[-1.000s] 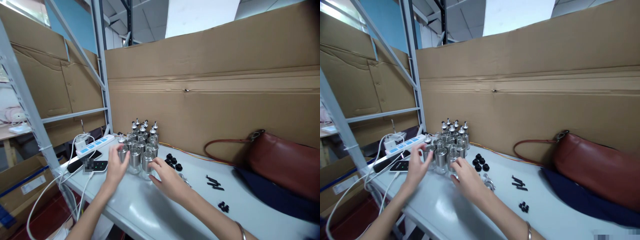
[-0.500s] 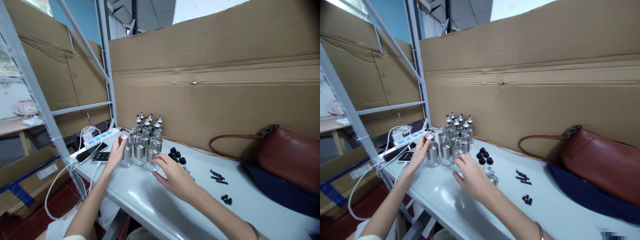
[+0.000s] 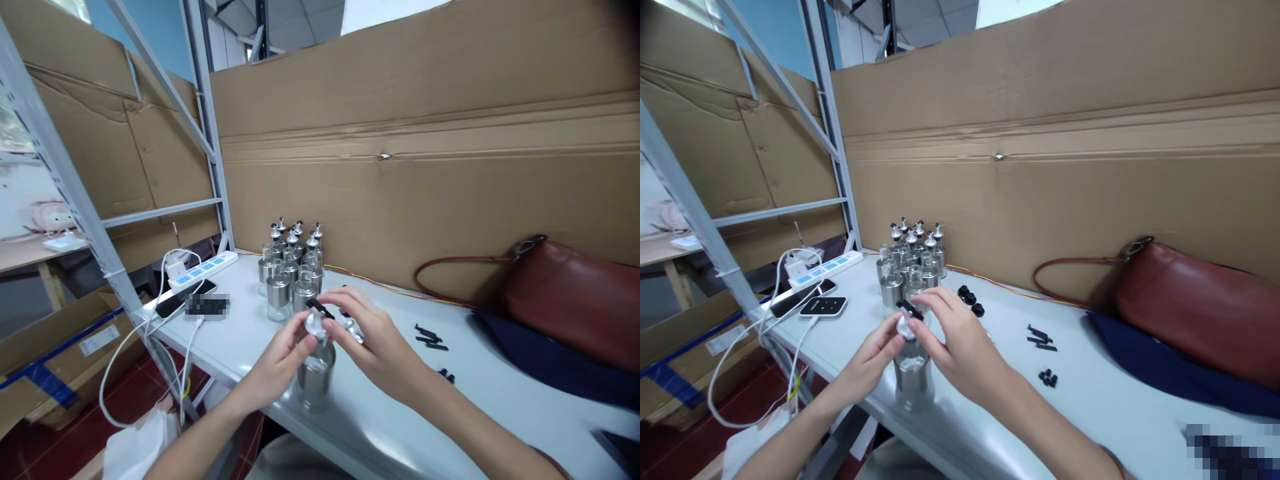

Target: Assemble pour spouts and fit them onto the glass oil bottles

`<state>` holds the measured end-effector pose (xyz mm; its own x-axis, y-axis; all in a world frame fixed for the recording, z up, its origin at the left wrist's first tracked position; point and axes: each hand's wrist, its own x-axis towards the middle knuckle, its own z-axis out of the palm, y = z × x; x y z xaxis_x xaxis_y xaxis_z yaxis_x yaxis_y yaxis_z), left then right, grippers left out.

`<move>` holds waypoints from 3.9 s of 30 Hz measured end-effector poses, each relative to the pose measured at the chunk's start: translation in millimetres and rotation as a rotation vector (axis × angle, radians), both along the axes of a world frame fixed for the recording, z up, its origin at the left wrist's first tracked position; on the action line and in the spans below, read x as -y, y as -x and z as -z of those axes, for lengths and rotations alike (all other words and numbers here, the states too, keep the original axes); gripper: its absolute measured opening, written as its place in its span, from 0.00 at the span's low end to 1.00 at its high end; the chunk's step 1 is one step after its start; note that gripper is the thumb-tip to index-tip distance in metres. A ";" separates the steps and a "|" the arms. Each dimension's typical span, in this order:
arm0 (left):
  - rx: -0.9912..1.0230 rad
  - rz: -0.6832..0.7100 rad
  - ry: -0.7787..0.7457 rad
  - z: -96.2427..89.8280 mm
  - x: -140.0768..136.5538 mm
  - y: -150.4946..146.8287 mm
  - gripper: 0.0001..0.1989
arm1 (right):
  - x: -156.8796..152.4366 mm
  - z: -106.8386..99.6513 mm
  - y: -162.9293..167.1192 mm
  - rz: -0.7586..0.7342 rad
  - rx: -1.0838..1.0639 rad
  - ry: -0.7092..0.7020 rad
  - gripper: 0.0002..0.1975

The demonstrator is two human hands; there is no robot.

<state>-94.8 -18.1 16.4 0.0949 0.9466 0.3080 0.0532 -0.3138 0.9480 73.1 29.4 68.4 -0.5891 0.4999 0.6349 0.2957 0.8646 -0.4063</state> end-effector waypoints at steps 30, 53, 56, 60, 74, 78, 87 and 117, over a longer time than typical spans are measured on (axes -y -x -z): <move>0.168 -0.036 -0.128 21.4 -16.4 -58.5 0.24 | 7.7 -2.2 -14.1 0.148 0.179 -0.161 0.12; 0.324 0.029 -0.244 21.0 -19.8 -60.0 0.25 | 5.0 21.1 -1.4 0.036 -0.322 -0.526 0.13; 0.315 0.056 -0.193 20.0 -19.9 -58.5 0.26 | 8.8 21.8 2.1 0.093 -0.337 -0.181 0.14; 0.329 0.091 -0.120 16.5 -18.1 -57.6 0.27 | 9.5 19.0 4.9 0.068 -0.330 0.298 0.20; 0.263 0.067 -0.216 11.7 -11.8 -48.3 0.24 | -3.6 -12.8 -5.1 -0.178 -0.841 1.345 0.23; 0.274 -0.190 -0.256 -8.8 -8.7 -5.4 0.22 | -11.5 -13.2 -13.3 -0.176 -0.911 1.343 0.21; -0.011 -0.674 -0.394 -40.1 -59.4 88.4 0.24 | -13.4 -2.0 -24.8 -0.116 -0.788 1.231 0.23; -0.380 0.336 -0.184 -35.9 -67.0 -66.4 0.23 | -49.5 24.5 -106.2 0.113 -0.373 0.754 0.22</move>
